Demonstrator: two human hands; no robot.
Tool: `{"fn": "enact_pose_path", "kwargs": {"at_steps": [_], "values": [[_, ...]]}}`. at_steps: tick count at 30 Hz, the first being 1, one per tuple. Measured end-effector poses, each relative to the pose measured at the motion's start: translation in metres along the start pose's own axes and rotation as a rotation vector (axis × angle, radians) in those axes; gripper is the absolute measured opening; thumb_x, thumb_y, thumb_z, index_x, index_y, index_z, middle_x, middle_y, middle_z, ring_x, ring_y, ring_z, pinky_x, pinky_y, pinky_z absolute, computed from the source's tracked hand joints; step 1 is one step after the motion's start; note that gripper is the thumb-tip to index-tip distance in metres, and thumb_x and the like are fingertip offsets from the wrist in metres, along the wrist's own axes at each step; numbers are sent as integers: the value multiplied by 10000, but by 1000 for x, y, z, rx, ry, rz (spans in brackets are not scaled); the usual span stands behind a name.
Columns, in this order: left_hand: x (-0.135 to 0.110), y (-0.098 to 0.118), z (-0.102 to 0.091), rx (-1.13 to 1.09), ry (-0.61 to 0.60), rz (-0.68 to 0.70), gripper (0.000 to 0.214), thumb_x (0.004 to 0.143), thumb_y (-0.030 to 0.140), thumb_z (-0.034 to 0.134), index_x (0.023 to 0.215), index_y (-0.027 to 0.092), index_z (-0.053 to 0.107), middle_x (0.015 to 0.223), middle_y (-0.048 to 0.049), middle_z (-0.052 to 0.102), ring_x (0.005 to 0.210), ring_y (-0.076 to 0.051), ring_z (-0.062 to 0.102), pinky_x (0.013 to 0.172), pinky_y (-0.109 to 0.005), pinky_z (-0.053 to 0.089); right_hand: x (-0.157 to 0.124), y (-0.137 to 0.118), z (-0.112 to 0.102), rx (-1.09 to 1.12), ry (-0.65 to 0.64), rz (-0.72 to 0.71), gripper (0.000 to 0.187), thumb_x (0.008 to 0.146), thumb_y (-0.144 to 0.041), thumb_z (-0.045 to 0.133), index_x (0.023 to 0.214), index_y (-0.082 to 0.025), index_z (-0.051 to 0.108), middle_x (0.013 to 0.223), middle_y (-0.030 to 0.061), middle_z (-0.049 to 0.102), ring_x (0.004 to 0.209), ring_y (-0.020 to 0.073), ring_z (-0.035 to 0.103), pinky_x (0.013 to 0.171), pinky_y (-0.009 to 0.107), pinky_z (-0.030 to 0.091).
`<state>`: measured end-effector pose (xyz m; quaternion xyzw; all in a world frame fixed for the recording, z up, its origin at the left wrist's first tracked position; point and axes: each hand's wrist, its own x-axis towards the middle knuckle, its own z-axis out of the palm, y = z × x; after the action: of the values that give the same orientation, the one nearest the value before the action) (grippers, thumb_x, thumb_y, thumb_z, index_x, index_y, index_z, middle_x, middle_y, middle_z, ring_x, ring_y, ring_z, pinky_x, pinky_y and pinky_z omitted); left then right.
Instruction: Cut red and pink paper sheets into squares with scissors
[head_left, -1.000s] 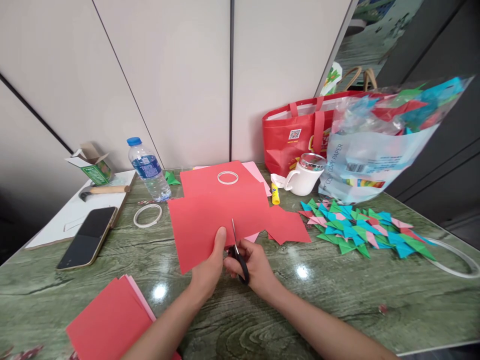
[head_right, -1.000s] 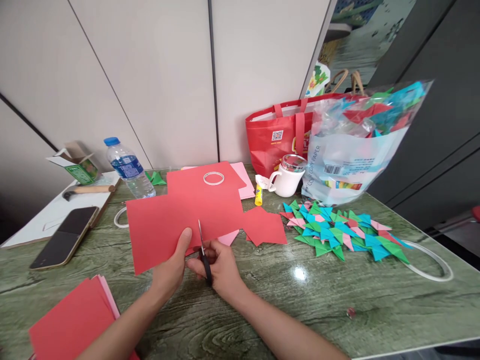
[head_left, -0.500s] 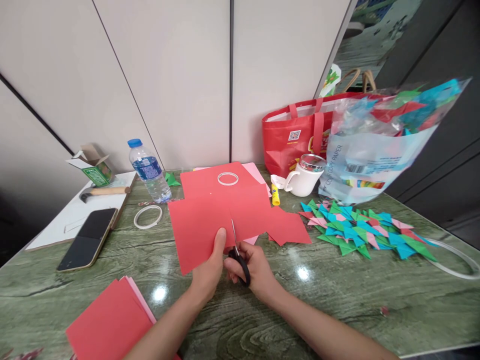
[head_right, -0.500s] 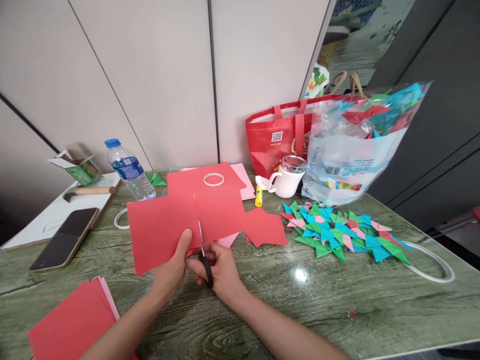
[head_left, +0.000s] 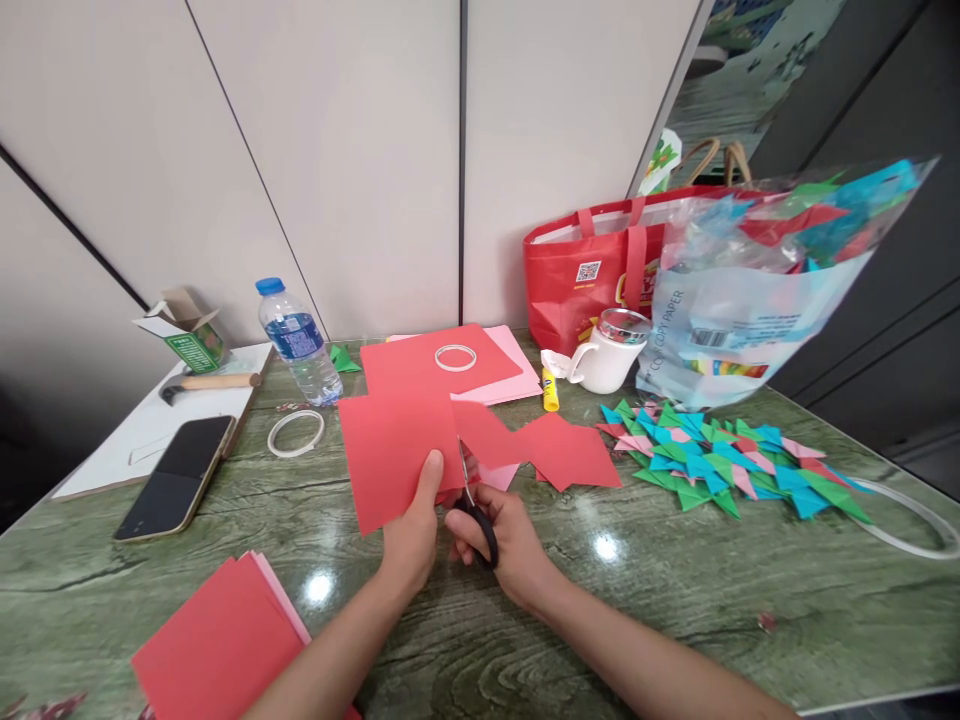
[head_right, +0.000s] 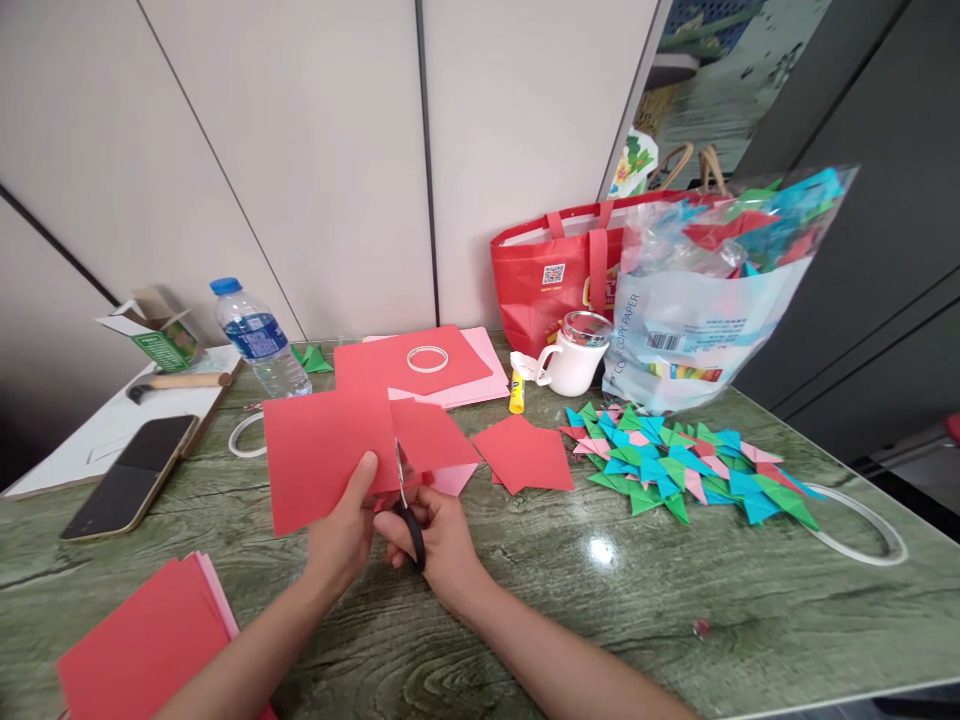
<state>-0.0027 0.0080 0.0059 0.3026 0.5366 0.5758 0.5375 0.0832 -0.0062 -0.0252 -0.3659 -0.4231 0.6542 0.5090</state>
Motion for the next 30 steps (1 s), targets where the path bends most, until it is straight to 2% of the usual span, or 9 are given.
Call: {"fn": "enact_pose_path", "kwargs": {"at_steps": [3, 6, 9, 18, 25, 30], "values": [[1, 3, 1, -122, -132, -17, 430, 699, 426, 530, 978, 101, 556, 871, -123, 651, 699, -213, 633, 476, -265, 484, 0, 1, 0, 18, -6, 2, 270, 625, -357, 679, 708, -134, 551, 430, -59, 507, 364, 55, 442, 397, 183, 372], [3, 3, 1, -202, -109, 28, 405, 695, 378, 551, 981, 92, 561, 912, -137, 651, 815, -235, 625, 673, -327, 501, -1, 0, 0, 30, -9, -3, 252, 629, -344, 679, 697, -136, 555, 434, -60, 507, 366, 55, 444, 400, 183, 369], [4, 1, 0, -219, -119, 74, 350, 707, 357, 542, 949, 108, 588, 956, -128, 644, 867, -238, 612, 764, -351, 479, -1, 0, 2, 44, -16, -5, 238, 644, -332, 672, 702, -129, 562, 432, -56, 505, 363, 53, 442, 396, 180, 358], [5, -1, -2, -202, -108, 112, 310, 721, 353, 527, 910, 126, 620, 944, -113, 653, 904, -245, 598, 765, -355, 483, -2, -1, 3, 73, -1, 7, 249, 625, -333, 684, 718, -121, 589, 420, -65, 480, 348, 48, 420, 407, 196, 393], [6, -5, -3, -136, -39, 192, 309, 728, 360, 525, 921, 134, 608, 937, -100, 658, 854, -232, 615, 762, -361, 481, -1, -2, 3, 69, 20, -4, 249, 590, -322, 706, 701, -126, 600, 413, -65, 482, 335, 46, 406, 387, 194, 377], [7, -5, -3, -116, -38, 196, 324, 730, 373, 518, 926, 131, 606, 938, -102, 657, 826, -231, 622, 753, -367, 485, -1, -2, 2, 52, 31, -1, 243, 576, -298, 719, 708, -125, 612, 419, -66, 481, 340, 42, 395, 381, 187, 359]]}}
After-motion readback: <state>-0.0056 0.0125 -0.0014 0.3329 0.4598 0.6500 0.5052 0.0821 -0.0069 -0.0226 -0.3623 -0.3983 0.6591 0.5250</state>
